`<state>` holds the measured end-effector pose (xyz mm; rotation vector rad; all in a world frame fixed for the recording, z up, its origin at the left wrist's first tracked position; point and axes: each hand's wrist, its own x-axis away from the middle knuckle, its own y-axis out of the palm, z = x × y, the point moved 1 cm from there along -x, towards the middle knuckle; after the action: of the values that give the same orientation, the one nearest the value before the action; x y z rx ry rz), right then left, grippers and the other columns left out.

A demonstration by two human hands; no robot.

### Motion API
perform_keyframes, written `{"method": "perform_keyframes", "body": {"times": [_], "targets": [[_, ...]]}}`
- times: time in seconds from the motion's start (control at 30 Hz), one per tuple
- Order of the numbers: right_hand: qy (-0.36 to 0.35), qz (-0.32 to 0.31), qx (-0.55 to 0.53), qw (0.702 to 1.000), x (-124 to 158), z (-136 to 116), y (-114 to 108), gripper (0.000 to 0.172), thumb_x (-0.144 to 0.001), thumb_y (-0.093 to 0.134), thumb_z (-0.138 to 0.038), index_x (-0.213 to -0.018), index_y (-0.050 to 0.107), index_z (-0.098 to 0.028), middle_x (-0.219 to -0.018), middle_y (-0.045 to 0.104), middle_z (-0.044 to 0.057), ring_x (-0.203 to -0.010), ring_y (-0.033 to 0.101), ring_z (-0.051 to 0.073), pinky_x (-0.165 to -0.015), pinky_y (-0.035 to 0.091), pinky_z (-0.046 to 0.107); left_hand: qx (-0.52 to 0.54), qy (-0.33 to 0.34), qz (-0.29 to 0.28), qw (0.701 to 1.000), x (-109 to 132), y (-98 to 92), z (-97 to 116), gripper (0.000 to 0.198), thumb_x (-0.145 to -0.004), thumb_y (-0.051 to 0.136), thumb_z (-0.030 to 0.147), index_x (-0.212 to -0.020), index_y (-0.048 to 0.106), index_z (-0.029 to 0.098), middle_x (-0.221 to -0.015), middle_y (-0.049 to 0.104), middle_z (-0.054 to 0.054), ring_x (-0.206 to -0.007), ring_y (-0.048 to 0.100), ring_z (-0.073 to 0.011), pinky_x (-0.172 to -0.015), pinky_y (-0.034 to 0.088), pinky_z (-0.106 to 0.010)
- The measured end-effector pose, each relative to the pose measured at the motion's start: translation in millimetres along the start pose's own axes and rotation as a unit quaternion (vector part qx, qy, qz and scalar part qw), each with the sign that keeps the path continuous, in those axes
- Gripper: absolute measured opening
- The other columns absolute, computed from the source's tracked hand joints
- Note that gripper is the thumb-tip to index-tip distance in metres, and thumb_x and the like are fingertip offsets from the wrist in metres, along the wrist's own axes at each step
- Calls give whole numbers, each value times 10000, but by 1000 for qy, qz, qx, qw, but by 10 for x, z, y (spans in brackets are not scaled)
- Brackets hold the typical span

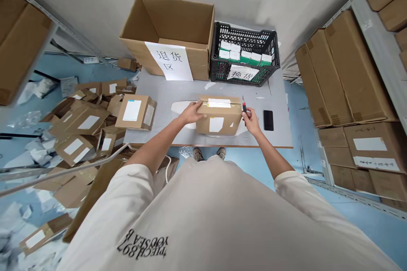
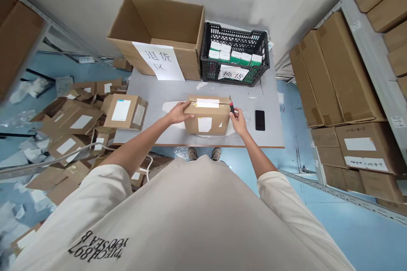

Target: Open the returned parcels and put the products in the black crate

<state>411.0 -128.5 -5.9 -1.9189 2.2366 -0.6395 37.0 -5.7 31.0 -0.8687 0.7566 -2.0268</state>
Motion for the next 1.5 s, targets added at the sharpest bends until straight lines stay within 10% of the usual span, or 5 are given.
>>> {"method": "perform_keyframes", "body": {"times": [0.17,0.37,0.7,1.1,1.5], "targets": [[68,62,-32,995,-170,24,-211,721,-929,627,-918,-1308,585,-306,-964,788,11,-873,735,221,-799,628,353,56,-44,-23,997,-234,17,266,878,-922,797,613,-1672,636,187,-1615,721,-158,-1494,673,-411,-1258,547,-444],[106,81,-94,987,-293,208,-195,611,-930,708,-827,-1247,568,-323,-1153,823,65,-1130,794,252,-922,656,404,144,-95,22,985,-340,297,296,944,-974,737,465,-1814,374,231,-1573,750,-184,-1384,758,-346,-1156,607,-450],[191,29,-88,977,211,511,-148,703,-851,745,-869,-1231,521,-321,-1127,798,49,-990,795,249,-726,612,334,126,-114,-146,975,-56,552,74,1469,-713,980,429,-1860,111,136,-1521,746,-250,-1399,746,-383,-1205,575,-475],[84,77,-51,992,-125,-26,-479,849,-880,619,-1000,-1354,518,-303,-1184,845,106,-1053,837,291,-746,644,364,100,-122,26,987,-230,59,479,753,-977,748,530,-1621,481,247,-1417,776,-162,-1278,751,-364,-1103,595,-473],[-74,71,149,983,-587,-608,-523,707,-1116,494,-778,-1463,779,-232,-1428,813,152,-1370,724,357,-1212,569,499,-75,43,84,993,-135,314,599,621,-949,577,125,-1563,643,195,-1768,495,-231,-1590,501,-454,-1293,443,-670]]}}
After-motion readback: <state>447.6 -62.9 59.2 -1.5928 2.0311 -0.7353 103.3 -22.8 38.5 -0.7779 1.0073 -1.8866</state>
